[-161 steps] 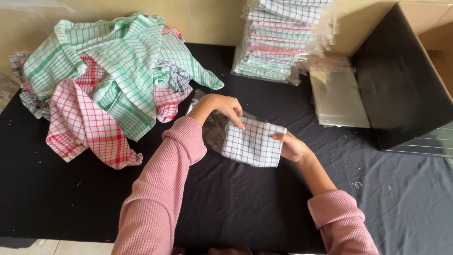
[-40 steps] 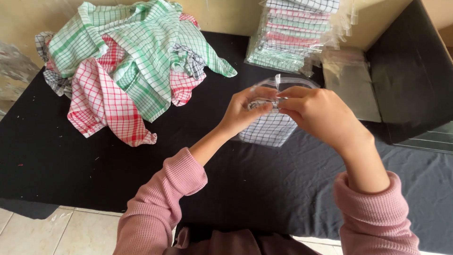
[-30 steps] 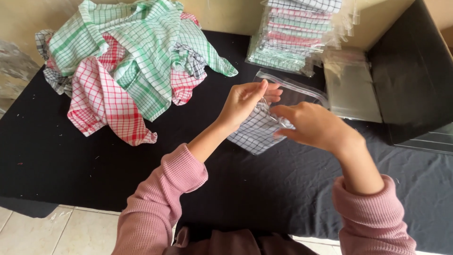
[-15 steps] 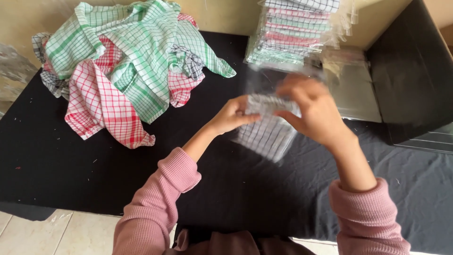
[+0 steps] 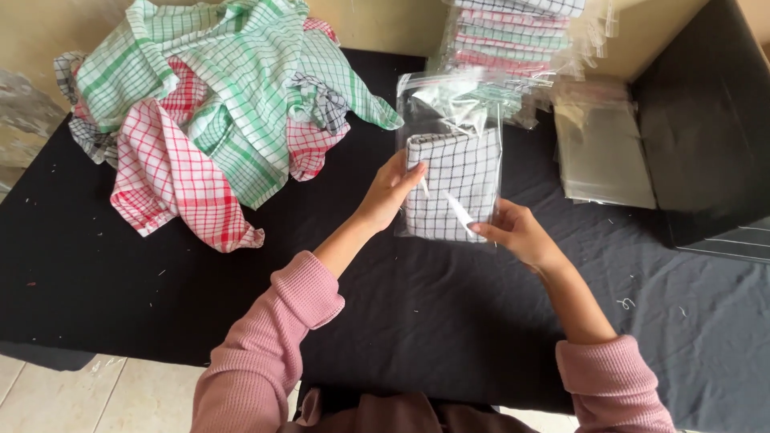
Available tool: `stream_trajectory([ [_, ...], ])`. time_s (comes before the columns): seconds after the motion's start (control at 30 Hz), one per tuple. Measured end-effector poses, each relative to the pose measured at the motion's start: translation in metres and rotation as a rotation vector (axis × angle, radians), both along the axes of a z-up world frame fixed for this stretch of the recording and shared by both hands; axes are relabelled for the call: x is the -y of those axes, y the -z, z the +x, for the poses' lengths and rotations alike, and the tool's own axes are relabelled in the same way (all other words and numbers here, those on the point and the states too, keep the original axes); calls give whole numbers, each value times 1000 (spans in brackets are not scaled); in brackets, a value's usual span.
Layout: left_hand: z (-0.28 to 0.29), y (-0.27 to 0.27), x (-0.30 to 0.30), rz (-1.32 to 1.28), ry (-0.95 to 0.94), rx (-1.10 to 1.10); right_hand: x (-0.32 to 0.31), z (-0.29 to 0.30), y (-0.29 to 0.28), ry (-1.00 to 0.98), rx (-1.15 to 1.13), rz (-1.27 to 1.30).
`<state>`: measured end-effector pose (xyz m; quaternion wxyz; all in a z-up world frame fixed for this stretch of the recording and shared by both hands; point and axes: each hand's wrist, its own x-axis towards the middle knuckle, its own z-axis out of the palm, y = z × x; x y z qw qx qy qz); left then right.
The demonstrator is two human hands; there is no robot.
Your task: Folding checkered towels and inserting them into individual plastic bags for packaging.
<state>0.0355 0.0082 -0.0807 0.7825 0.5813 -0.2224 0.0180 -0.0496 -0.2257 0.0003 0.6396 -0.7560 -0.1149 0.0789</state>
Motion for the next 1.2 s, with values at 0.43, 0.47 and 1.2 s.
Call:
stream_trajectory([
  [0.43, -10, 20, -17, 213, 290, -12, 11, 15, 41, 23, 117, 88],
  [0.47, -8, 23, -18, 233, 291, 11, 18, 21, 49, 40, 134, 155],
  [1.2, -10, 11, 0, -36, 47, -33, 7, 45, 22, 257, 193, 336],
])
